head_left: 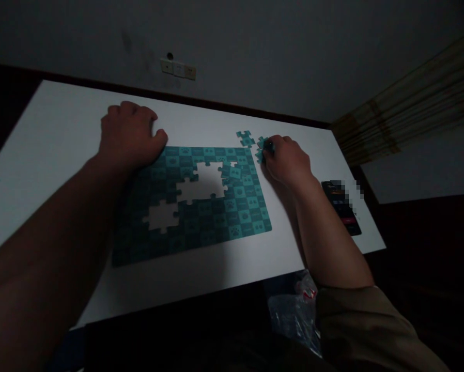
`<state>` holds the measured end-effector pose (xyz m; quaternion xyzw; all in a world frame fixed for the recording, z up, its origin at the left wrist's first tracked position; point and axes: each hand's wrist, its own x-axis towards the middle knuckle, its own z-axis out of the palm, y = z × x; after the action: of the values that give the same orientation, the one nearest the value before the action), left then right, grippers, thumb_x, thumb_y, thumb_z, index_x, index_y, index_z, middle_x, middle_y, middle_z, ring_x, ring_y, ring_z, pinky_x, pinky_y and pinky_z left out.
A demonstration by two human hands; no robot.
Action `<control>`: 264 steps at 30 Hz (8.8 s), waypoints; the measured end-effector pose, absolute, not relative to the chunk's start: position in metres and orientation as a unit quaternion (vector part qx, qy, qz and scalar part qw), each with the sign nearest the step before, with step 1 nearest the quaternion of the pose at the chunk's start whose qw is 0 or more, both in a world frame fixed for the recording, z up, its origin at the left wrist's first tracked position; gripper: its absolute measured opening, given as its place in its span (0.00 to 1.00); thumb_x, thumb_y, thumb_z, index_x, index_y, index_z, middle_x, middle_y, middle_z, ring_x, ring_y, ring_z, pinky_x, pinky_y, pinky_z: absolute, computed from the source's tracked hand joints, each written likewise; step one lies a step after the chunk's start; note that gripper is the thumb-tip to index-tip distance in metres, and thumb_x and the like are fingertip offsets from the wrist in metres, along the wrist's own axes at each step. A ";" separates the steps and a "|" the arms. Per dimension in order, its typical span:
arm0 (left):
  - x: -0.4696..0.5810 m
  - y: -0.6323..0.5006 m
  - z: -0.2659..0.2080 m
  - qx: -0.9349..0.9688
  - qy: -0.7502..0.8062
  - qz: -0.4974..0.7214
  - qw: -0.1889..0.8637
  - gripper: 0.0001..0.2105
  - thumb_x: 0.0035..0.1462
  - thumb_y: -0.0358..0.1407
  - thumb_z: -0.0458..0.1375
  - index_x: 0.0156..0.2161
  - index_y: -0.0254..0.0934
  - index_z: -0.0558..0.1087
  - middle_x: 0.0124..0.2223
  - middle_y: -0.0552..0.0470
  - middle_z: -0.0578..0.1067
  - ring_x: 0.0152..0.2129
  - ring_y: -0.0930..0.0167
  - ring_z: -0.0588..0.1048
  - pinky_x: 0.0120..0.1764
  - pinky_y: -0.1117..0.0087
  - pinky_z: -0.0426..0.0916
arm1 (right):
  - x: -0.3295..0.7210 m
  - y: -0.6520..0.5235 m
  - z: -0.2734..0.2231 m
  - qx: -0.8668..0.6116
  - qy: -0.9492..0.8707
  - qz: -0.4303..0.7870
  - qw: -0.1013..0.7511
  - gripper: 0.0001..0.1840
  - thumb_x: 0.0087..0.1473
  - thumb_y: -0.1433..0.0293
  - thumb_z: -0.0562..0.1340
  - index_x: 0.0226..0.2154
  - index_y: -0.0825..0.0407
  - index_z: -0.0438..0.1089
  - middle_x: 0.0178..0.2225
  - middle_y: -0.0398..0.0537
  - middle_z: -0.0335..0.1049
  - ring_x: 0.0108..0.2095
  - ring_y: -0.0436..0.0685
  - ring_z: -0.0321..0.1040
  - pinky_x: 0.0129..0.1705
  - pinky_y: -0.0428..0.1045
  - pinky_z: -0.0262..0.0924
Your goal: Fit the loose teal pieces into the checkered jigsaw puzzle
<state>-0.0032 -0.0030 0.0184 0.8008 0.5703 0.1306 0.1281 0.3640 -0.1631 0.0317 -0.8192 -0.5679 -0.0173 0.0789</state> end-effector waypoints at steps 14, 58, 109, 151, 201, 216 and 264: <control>-0.004 -0.009 0.022 0.809 0.570 0.103 0.101 0.38 0.79 0.57 0.56 0.84 0.43 0.78 0.85 0.37 0.74 0.82 0.35 0.68 0.84 0.32 0.66 | 0.374 -0.165 0.043 -0.779 -0.570 0.010 0.261 0.05 0.67 0.65 0.76 0.40 0.41 0.81 0.43 0.55 0.90 0.50 0.74 0.85 0.61 0.73 0.80; -0.005 -0.015 0.024 0.798 0.563 0.120 0.180 0.43 0.77 0.69 0.51 0.85 0.50 0.73 0.85 0.49 0.76 0.84 0.40 0.60 0.87 0.28 0.54 | 0.293 -0.177 0.020 -0.631 -0.629 0.314 0.329 0.13 0.62 0.60 0.79 0.50 0.38 0.91 0.41 0.48 0.91 0.38 0.68 0.87 0.46 0.68 0.89; -0.001 -0.010 0.016 0.804 0.568 0.126 0.122 0.32 0.80 0.52 0.60 0.83 0.54 0.77 0.80 0.41 0.78 0.83 0.35 0.67 0.85 0.24 0.64 | 0.304 -0.180 0.039 -0.596 -0.664 0.367 0.264 0.11 0.72 0.49 0.80 0.49 0.35 0.91 0.43 0.51 0.90 0.41 0.71 0.84 0.44 0.66 0.78; -0.002 -0.013 0.019 0.796 0.567 0.145 0.154 0.38 0.71 0.56 0.62 0.84 0.60 0.77 0.75 0.45 0.84 0.84 0.32 0.65 0.85 0.19 0.60 | 0.302 -0.178 0.033 -0.579 -0.714 0.319 0.233 0.14 0.74 0.49 0.78 0.53 0.38 0.92 0.41 0.51 0.90 0.39 0.72 0.84 0.43 0.67 0.77; -0.002 -0.010 0.012 0.789 0.551 0.163 0.218 0.54 0.57 0.72 0.61 0.87 0.62 0.73 0.71 0.49 0.86 0.85 0.31 0.50 0.84 0.15 0.43 | 0.300 -0.179 0.031 -0.551 -0.774 0.239 0.202 0.14 0.82 0.55 0.69 0.56 0.39 0.91 0.48 0.54 0.94 0.46 0.75 0.90 0.50 0.71 0.83; -0.002 -0.010 0.014 0.801 0.547 0.144 0.195 0.53 0.58 0.68 0.61 0.88 0.61 0.73 0.72 0.50 0.85 0.84 0.30 0.52 0.81 0.13 0.47 | 0.303 -0.179 0.026 -0.537 -0.790 0.208 0.210 0.12 0.83 0.59 0.70 0.58 0.38 0.92 0.47 0.54 0.94 0.45 0.75 0.91 0.49 0.72 0.86; -0.002 -0.012 0.017 0.788 0.551 0.155 0.228 0.59 0.50 0.74 0.59 0.89 0.72 0.69 0.71 0.56 0.86 0.87 0.32 0.45 0.82 0.16 0.44 | 0.299 -0.180 0.028 -0.546 -0.781 0.214 0.213 0.15 0.82 0.52 0.70 0.56 0.37 0.92 0.47 0.55 0.93 0.47 0.77 0.91 0.54 0.75 0.87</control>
<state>-0.0017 -0.0123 0.0167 0.7879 0.5506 0.1548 0.2282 0.2993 -0.1798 0.0281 -0.5461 -0.7812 0.2145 0.2132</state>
